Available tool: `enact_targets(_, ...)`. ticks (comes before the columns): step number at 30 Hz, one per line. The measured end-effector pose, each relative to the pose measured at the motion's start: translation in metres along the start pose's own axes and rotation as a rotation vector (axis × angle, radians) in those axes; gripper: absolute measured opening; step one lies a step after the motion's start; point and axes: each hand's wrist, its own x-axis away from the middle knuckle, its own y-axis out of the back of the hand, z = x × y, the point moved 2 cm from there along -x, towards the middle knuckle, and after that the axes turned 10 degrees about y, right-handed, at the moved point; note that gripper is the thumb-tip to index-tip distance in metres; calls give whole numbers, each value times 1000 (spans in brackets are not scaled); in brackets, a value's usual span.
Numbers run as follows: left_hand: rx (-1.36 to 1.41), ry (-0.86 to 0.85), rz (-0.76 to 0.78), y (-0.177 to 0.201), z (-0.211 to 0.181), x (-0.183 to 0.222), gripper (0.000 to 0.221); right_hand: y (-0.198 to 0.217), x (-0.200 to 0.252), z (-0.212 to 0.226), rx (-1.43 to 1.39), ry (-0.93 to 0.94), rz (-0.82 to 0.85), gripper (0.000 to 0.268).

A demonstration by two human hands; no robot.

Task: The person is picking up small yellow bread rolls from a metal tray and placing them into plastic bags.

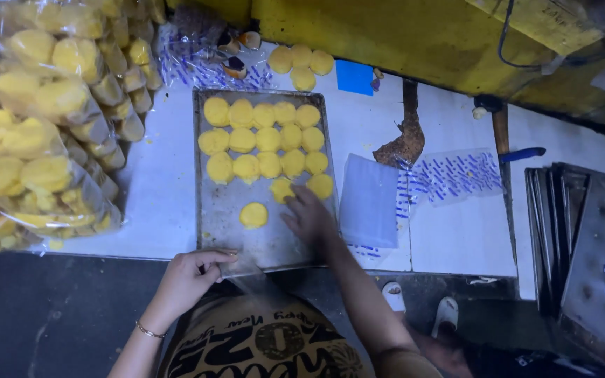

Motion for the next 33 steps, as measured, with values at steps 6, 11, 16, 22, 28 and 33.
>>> enact_targets(6,3,137,-28,-35,3,20,37,37,-3,-12,-199,-266,-213,46)
enact_targets(11,92,60,-84,-47,2,40,40,33,22,-43,105,-115,-226,50)
enact_targets(16,162,152,-62,-48,-2,52,41,49,-6,-69,12,-307,-74,57)
enact_targets(22,172,179,-41,-43,9,48,45,86,-43,-60,-288,-661,-450,36)
enact_targets(28,186,152,34,-28,2,44,45,37,-52,-104,-56,-213,-174,62)
enact_targets(33,89,44,74,-6,11,31,46,83,-80,-115,-419,-790,-118,58)
